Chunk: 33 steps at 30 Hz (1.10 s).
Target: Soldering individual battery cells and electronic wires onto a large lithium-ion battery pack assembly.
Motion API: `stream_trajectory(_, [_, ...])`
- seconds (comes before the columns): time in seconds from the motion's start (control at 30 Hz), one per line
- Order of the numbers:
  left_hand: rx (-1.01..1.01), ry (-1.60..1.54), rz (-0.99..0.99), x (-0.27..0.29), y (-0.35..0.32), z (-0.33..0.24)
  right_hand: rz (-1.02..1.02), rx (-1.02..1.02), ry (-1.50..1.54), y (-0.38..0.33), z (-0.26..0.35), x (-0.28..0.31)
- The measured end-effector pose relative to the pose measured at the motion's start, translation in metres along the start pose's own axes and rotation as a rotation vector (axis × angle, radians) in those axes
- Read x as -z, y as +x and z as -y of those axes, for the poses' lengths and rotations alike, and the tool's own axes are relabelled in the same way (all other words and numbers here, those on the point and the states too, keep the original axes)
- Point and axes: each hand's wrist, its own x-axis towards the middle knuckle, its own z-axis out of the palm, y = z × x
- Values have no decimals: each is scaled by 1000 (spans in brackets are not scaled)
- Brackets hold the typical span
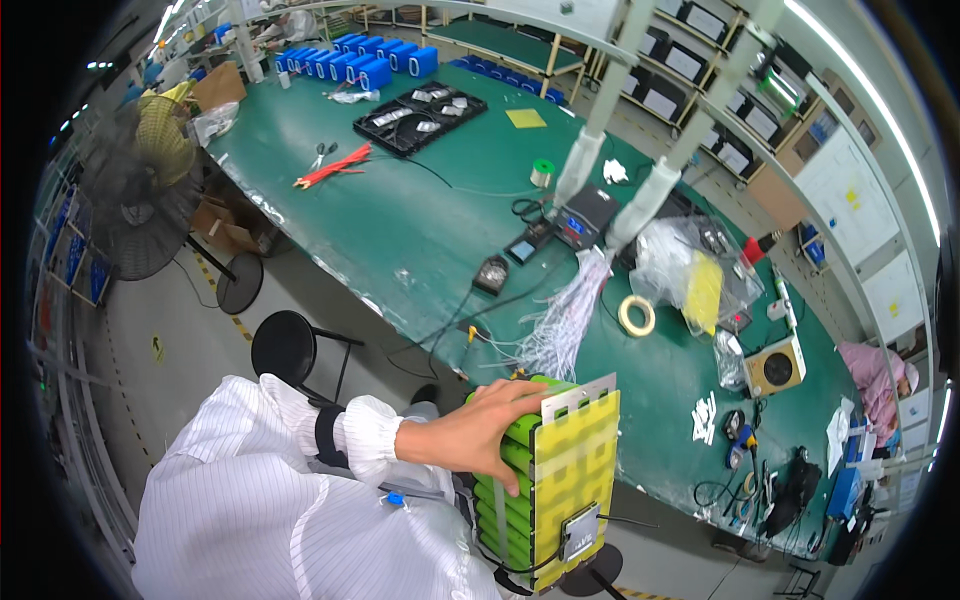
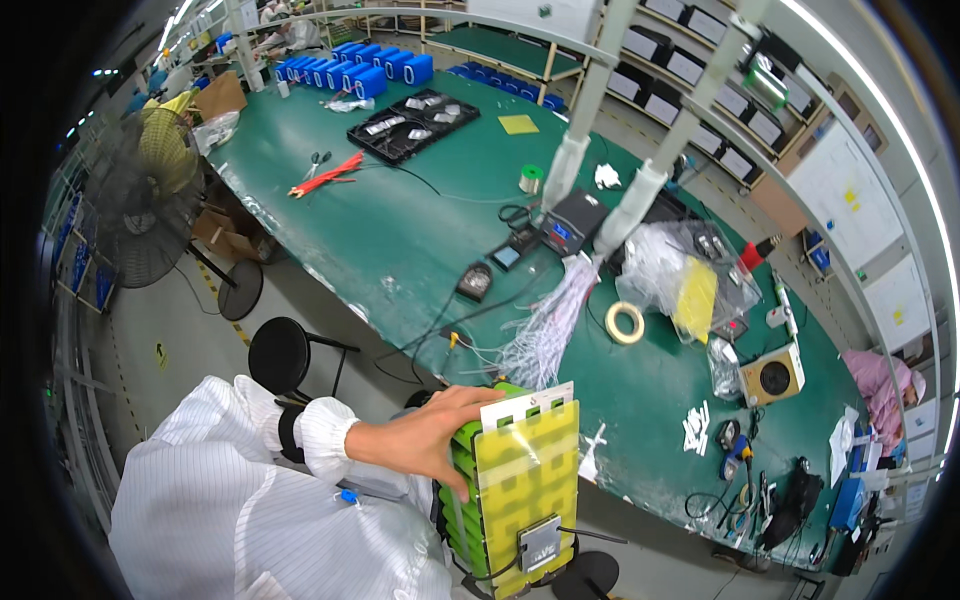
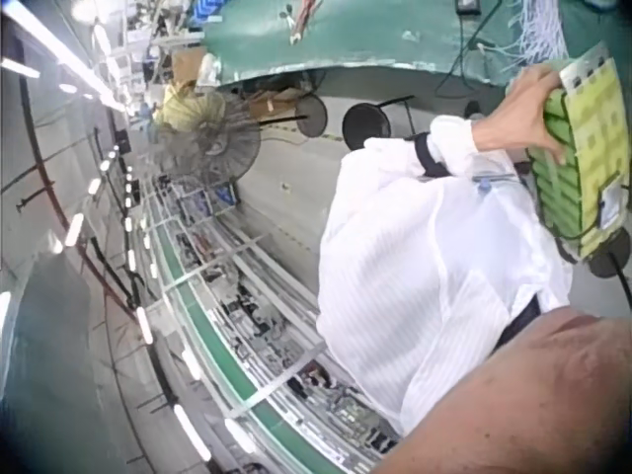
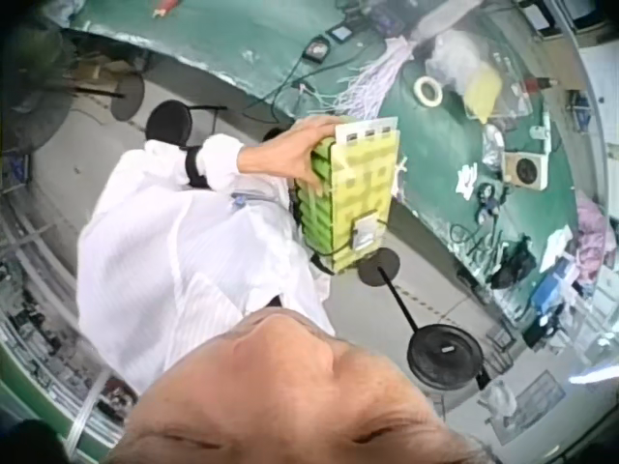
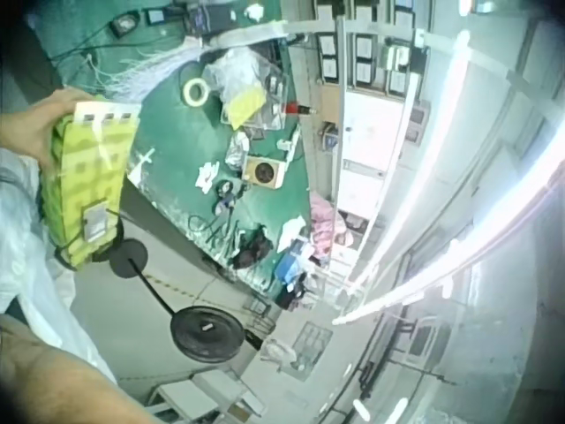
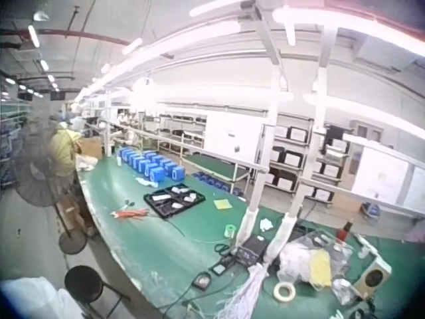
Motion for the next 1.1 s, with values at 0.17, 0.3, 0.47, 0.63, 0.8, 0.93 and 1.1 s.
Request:
stream_trajectory(0.17, [-36,15,-94,83,-24,51,27,-15,-5,-10,-47,-70])
stream_trajectory(0.3, [26,-38,-47,167,-28,126,-20,-8,-2,-16,-104,-142])
stream_trajectory(0.47, [86,-386,46,281,-19,257,-116,21,25,-11,-200,-273])
stream_trajectory(0.63, [240,-435,221,362,6,375,-203,34,63,3,-280,-380])
stream_trajectory(0.8, [196,-497,330,405,54,460,-254,35,134,28,-339,-461])
stream_trajectory(0.93, [153,-562,354,422,92,520,-256,44,228,53,-387,-510])
stream_trajectory(1.1, [192,-577,486,444,130,576,-221,60,364,87,-437,-554])
